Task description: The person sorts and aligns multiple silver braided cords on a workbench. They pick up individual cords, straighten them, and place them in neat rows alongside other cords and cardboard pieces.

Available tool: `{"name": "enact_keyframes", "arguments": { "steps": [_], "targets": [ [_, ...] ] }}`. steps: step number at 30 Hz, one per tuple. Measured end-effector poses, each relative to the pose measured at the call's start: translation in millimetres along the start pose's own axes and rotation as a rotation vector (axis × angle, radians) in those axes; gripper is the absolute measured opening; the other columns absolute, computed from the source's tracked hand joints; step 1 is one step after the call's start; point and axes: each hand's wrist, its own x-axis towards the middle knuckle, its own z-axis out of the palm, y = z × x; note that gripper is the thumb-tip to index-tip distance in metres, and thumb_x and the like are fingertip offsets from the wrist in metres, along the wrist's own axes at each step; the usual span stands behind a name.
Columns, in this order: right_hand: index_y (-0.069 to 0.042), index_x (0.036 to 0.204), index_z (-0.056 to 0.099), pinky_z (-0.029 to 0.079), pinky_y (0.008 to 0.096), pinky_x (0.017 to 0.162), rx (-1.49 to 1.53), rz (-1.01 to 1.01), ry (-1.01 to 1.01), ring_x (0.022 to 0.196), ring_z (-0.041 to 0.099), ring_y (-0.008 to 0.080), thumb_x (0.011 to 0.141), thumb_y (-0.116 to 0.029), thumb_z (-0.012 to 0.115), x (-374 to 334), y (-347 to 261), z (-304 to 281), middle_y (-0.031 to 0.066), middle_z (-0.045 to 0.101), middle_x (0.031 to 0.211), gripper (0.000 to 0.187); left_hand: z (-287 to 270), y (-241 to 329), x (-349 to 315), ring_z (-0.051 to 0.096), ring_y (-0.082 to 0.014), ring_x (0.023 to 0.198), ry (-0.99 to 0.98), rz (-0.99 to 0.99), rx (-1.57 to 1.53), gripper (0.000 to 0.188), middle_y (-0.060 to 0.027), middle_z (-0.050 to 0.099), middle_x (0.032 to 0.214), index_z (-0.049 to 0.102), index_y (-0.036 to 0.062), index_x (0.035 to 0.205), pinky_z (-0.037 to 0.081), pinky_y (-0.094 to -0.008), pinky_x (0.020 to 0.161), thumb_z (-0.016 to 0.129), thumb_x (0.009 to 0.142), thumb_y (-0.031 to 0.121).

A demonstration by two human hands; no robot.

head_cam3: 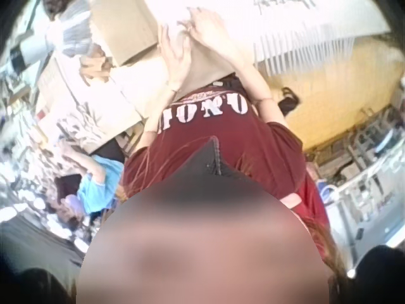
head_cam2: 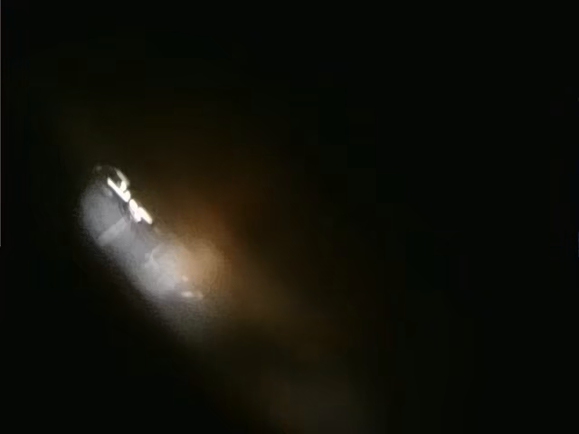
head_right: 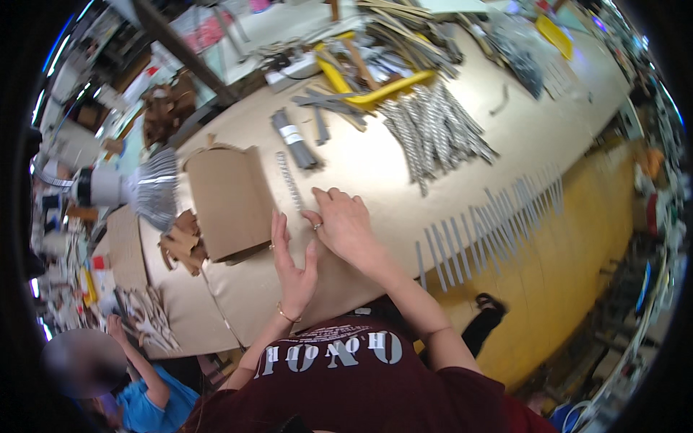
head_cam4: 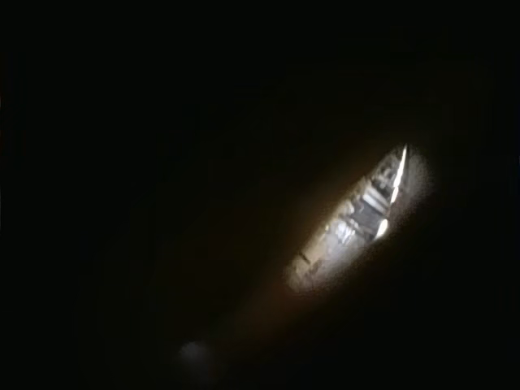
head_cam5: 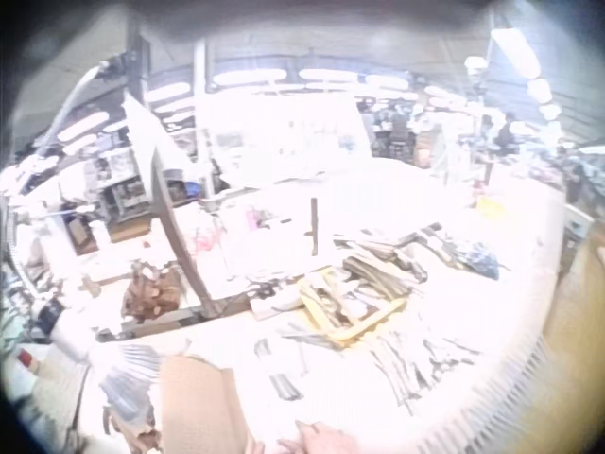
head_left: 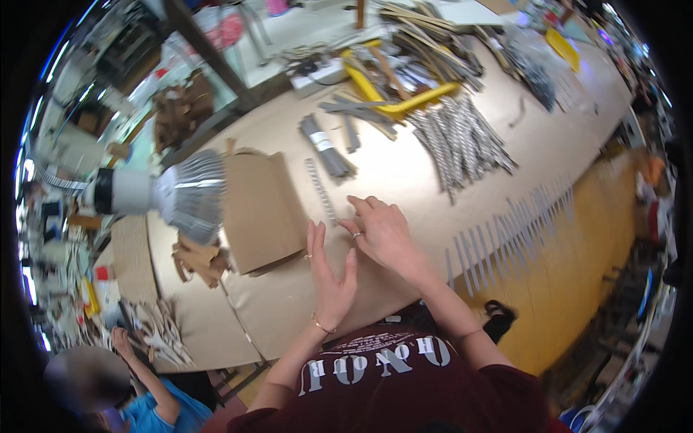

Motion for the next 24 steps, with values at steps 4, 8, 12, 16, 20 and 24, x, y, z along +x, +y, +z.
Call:
{"name": "enact_keyframes", "arguments": {
  "steps": [4,8,12,16,20,24],
  "targets": [
    [-0.004,0.101,0.068,0.048,0.0440,0.079,0.057,0.073,-0.013,0.086,0.064,0.0330,0.093,-0.030,0.061,-36,25,-19,0.0139,0.066,0.093,0.028,12,-13,-14,0.021,-0.0425,0.146,-0.284,0.078,0.155,0.055,-0.0261,0.021,0.157,0.043,0.0026,0.142,0.017,-0.0518,0.118,0.062,0.092,0.015],
    [-0.004,0.093,0.068,0.049,0.0439,0.075,0.025,0.272,-0.019,0.082,0.064,0.0341,0.092,-0.029,0.063,-82,46,-52,0.0136,0.067,0.089,0.025,24,-21,-21,0.018,-0.0453,0.145,-0.385,0.215,0.461,0.053,-0.0262,0.021,0.157,0.047,0.0049,0.140,0.013,-0.0573,0.118,0.062,0.091,0.020],
    [-0.002,0.088,0.068,0.049,0.0442,0.075,-0.080,0.550,-0.013,0.084,0.064,0.0350,0.090,-0.032,0.065,-119,58,-81,0.0138,0.067,0.088,0.029,27,-21,-20,0.017,-0.0430,0.147,-0.366,0.228,0.513,0.051,-0.0234,0.022,0.158,0.047,0.0064,0.138,0.011,-0.0561,0.118,0.063,0.091,0.019],
    [-0.002,0.082,0.069,0.051,0.0453,0.071,-0.189,0.638,-0.108,0.081,0.066,0.0376,0.089,-0.036,0.066,-140,63,-86,0.0171,0.068,0.082,0.036,29,-13,-9,0.025,-0.0433,0.143,-0.390,0.259,0.432,0.044,-0.0231,0.031,0.154,0.054,0.0061,0.132,0.018,-0.0535,0.118,0.064,0.090,0.015],
    [-0.004,0.084,0.073,0.050,0.0466,0.067,-0.261,0.674,-0.271,0.078,0.067,0.0383,0.090,-0.042,0.065,-150,66,-79,0.0178,0.069,0.077,0.039,55,-1,23,0.041,-0.0398,0.134,-0.406,0.379,0.296,0.035,-0.0213,0.048,0.142,0.061,0.0044,0.122,0.030,-0.0484,0.114,0.066,0.088,0.012],
    [-0.004,0.085,0.074,0.049,0.0472,0.067,-0.168,0.683,-0.206,0.077,0.066,0.0383,0.090,-0.044,0.064,-154,68,-74,0.0177,0.068,0.076,0.041,104,15,72,0.060,-0.0328,0.115,-0.341,0.564,0.170,0.032,-0.0177,0.063,0.124,0.063,0.0029,0.119,0.045,-0.0417,0.101,0.066,0.089,0.013]
  ]
}}
